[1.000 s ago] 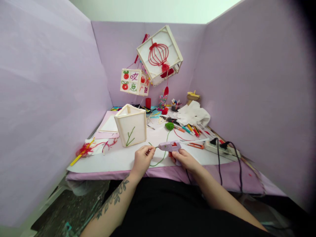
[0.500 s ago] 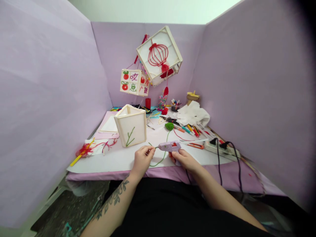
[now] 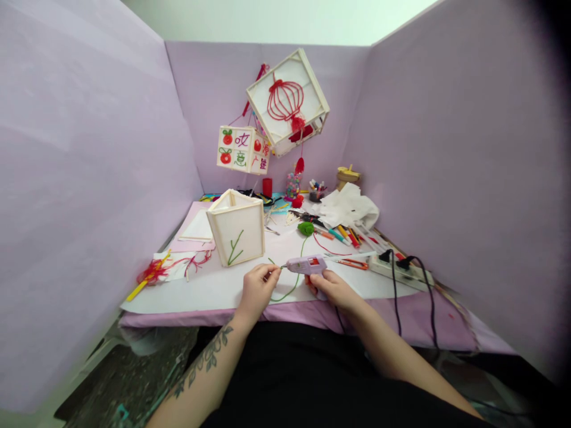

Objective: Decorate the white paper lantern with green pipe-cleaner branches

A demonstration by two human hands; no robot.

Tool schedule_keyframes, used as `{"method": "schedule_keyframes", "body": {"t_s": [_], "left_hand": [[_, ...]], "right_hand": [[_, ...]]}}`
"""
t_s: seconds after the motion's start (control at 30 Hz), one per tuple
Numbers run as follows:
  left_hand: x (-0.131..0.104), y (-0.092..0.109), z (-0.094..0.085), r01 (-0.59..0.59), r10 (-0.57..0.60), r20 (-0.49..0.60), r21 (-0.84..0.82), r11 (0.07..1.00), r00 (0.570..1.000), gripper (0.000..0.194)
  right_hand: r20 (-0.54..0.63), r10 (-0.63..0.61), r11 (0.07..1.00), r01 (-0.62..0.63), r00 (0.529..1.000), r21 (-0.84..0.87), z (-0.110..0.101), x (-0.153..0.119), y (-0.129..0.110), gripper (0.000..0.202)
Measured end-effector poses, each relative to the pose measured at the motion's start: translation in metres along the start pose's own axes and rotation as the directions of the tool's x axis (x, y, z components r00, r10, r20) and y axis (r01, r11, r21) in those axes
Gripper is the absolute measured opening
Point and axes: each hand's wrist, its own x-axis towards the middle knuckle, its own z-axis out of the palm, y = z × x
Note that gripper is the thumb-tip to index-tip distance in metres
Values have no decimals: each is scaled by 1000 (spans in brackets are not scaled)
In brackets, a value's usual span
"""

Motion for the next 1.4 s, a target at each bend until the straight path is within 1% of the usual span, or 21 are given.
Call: {"method": "schedule_keyframes", "body": {"t_s": [0.37, 0.67, 0.9, 1.4], "left_hand": [[-1, -1, 1, 22, -22, -25, -11, 1000, 999, 17], [-1, -2, 1, 33, -33, -38, -7, 999, 999, 16], [-1, 0, 1, 37, -37, -61, 0, 999, 997, 15], [-1, 2, 1, 47, -48, -69, -11, 999, 996, 16]], "right_hand": [[-2, 3, 1000, -3, 1000, -14, -1, 0, 1, 47], [1, 3, 999, -3, 1000, -32, -1, 0, 2, 45], [-2, 18, 999, -18, 1000, -45, -1, -1, 0, 44], [-27, 50, 998, -51, 998, -35, 1, -2, -4, 43]]}}
